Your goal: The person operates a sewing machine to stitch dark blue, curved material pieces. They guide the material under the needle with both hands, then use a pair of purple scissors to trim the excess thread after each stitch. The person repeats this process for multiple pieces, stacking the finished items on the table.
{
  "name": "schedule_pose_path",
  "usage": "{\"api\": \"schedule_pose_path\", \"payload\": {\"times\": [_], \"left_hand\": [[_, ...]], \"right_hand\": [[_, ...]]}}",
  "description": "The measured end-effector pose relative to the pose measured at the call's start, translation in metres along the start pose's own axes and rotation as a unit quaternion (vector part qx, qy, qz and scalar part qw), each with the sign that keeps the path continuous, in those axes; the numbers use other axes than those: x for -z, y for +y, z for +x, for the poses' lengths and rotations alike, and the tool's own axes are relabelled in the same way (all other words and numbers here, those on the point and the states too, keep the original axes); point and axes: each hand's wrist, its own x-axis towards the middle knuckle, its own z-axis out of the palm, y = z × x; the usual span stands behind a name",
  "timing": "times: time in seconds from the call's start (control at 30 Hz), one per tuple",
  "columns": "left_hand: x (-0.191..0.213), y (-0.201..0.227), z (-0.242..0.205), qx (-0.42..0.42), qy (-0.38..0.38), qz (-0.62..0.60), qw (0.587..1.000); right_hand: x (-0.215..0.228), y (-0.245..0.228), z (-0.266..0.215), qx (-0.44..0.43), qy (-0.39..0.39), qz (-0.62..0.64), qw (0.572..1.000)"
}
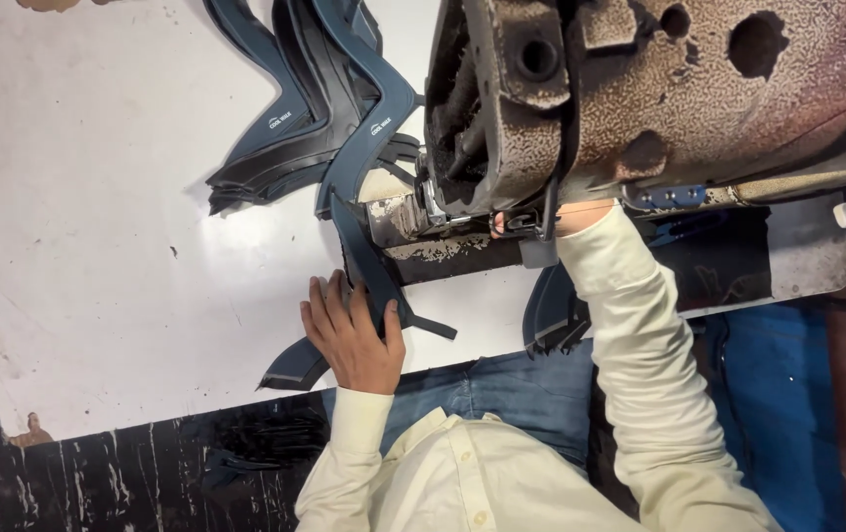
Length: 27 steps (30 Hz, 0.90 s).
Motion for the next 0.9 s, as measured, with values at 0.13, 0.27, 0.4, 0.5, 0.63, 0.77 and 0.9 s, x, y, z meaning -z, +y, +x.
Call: {"api": "schedule_pose_path", "payload": {"times": [0.13,0.27,0.4,0.5,0.63,0.77,0.9], "left_hand": [[-0.002,0.0,-0.001,-0.004,0.0,0.001,1.0],[-0.002,-0.001,0.0,-0.002,0.006,0.001,1.0],[-0.002,0.003,-0.001,-0.004,0.0,0.003,1.0],[-0.001,0.0,-0.005,-0.011,-0.002,0.002,1.0],[0.0,0.002,0.0,0.004,0.006,-0.019,1.0],[-0.001,0.008,0.016,0.005,0.014,-0.054,0.998],[-0.006,0.001,0.031,0.074,-0.003,-0.093,0.993]], "right_hand": [[-0.001,0.005,0.0,0.005,-0.014,0.081,0.997],[-0.011,0.026,-0.009,0.007,-0.026,0.117,0.993],[-0.024,0.006,-0.029,0.077,0.024,-0.306,0.949],[-0.011,-0.011,-0.039,0.167,-0.049,-0.525,0.833],[0.032,-0.019,-0.049,0.2,0.072,-0.555,0.804],[0.065,0.006,-0.06,0.211,0.075,-0.557,0.8],[0.067,0.014,-0.065,0.25,0.06,-0.606,0.753]]}}
